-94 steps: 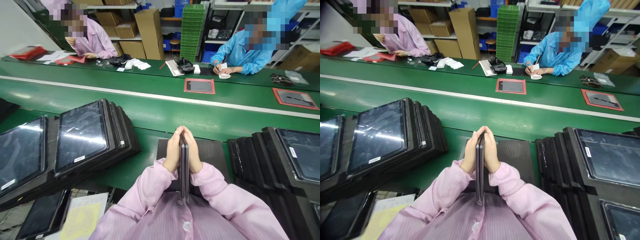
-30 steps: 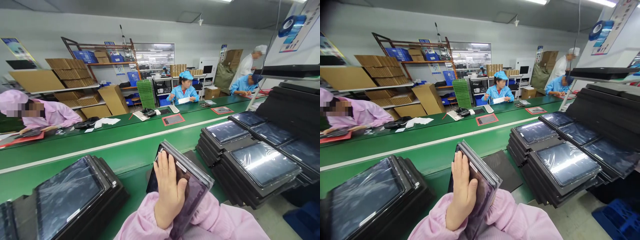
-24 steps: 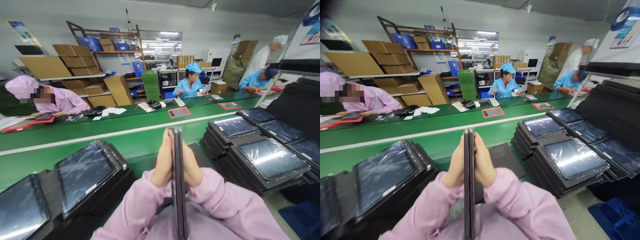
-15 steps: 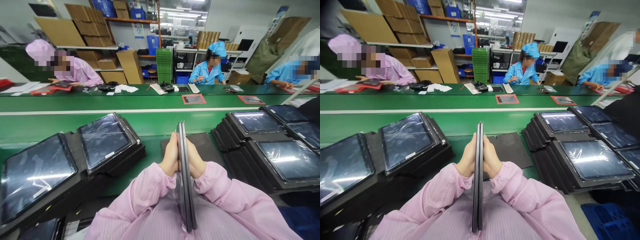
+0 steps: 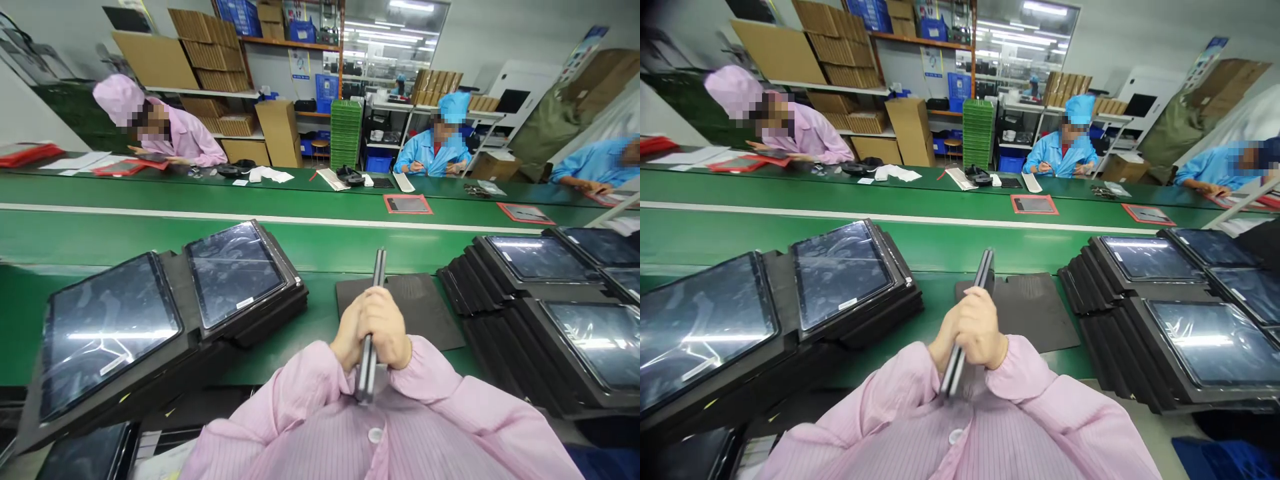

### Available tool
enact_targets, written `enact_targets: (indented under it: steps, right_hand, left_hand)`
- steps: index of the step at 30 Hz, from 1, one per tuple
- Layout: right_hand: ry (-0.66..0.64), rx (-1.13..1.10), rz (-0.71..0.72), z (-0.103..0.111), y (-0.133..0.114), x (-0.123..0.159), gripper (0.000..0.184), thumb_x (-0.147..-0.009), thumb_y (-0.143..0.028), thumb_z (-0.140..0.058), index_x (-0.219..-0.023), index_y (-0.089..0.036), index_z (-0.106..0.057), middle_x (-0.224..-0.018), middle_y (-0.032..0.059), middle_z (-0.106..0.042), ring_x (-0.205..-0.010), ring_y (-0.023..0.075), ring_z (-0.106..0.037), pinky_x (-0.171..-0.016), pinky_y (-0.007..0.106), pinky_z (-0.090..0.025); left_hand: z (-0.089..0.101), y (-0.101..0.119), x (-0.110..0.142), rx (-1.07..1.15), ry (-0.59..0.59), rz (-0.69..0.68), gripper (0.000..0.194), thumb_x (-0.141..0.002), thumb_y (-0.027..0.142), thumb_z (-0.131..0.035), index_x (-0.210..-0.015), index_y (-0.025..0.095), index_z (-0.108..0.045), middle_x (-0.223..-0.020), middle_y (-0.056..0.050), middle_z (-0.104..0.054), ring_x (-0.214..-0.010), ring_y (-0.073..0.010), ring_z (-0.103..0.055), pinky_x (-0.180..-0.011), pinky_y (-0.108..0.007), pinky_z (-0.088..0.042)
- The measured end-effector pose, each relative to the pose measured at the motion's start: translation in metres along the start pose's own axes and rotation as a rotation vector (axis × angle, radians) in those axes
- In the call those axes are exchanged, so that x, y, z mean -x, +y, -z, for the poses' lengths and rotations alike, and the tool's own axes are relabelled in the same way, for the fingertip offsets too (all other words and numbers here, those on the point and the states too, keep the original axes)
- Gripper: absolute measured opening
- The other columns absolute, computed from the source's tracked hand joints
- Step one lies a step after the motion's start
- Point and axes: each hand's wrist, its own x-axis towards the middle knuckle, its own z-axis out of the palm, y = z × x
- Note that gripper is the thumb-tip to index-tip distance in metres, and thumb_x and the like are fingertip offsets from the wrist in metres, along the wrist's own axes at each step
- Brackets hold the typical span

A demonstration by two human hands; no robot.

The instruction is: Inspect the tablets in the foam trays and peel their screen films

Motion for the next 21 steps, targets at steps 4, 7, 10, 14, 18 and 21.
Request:
enact_targets:
  steps: [4, 7, 10, 14, 18, 21]
  right_hand:
    - [0.344, -0.147, -0.217, 0.042, 0.019, -0.023, 0.054, -0.078, -0.067, -0.041, -0.046, -0.027, -0.054, -0.047, 0.0015, -0.049, -0.052, 0.0173, -0.049, -0.068, 0.04, -0.043]
    - [0.464, -0.327, -0.38, 0.071, 0.036, -0.034, 0.054, -0.069, -0.074, -0.042, -0.044, -0.027, -0.046, -0.044, -0.0015, -0.039, -0.046, 0.014, -0.044, -0.054, 0.033, -0.04]
    - [0.49, -0.351, -0.416, 0.079, 0.045, -0.039, 0.049, -0.066, -0.072, -0.045, -0.047, -0.027, -0.04, -0.046, -0.0034, -0.036, -0.045, 0.013, -0.042, -0.053, 0.031, -0.04]
    - [0.492, -0.355, -0.564, 0.074, 0.036, -0.038, 0.034, -0.065, -0.058, -0.057, -0.058, -0.026, -0.049, -0.054, -0.0022, -0.049, -0.049, 0.0135, -0.049, -0.054, 0.03, -0.042]
    - [0.521, 0.024, -0.709, 0.08, 0.023, -0.026, 0.04, -0.051, -0.049, -0.068, -0.081, -0.025, -0.059, -0.081, 0.0005, -0.063, -0.073, 0.0176, -0.059, -0.065, 0.028, -0.047]
    - [0.261, 0.427, -0.707, 0.093, 0.021, -0.014, 0.033, -0.053, -0.055, -0.061, -0.063, -0.023, -0.058, -0.062, -0.0003, -0.06, -0.06, 0.0176, -0.056, -0.054, 0.026, -0.046]
  left_hand:
    - [0.033, 0.002, 0.001, -0.131, -0.217, -0.063, 0.066, -0.079, 0.07, -0.036, -0.105, 0.017, -0.065, -0.117, -0.016, -0.063, -0.114, -0.0305, -0.055, -0.101, -0.051, -0.039]
    - [0.053, 0.011, 0.003, -0.488, -0.561, -0.426, 0.077, -0.066, 0.065, -0.06, -0.125, 0.015, -0.053, -0.135, -0.02, -0.047, -0.128, -0.0345, -0.039, -0.108, -0.055, -0.025]
    - [0.049, 0.018, 0.005, -0.705, -0.567, -0.621, 0.068, -0.069, 0.037, -0.063, -0.131, 0.014, -0.047, -0.136, -0.02, -0.045, -0.128, -0.0316, -0.041, -0.106, -0.049, -0.032]
    - [0.031, 0.03, 0.011, -0.507, -0.346, -0.362, 0.037, -0.066, 0.025, -0.056, -0.1, 0.015, -0.066, -0.095, -0.011, -0.071, -0.092, -0.0266, -0.065, -0.085, -0.038, -0.05]
    - [0.024, 0.046, 0.017, 0.074, -0.115, 0.151, 0.019, -0.051, 0.024, -0.063, -0.068, 0.015, -0.063, -0.058, 0.001, -0.058, -0.056, -0.0141, -0.053, -0.058, -0.028, -0.045]
    - [0.025, 0.054, 0.02, 0.414, -0.033, 0.302, 0.032, -0.044, 0.019, -0.065, -0.075, 0.012, -0.065, -0.062, 0.0, -0.059, -0.059, -0.0142, -0.052, -0.06, -0.029, -0.042]
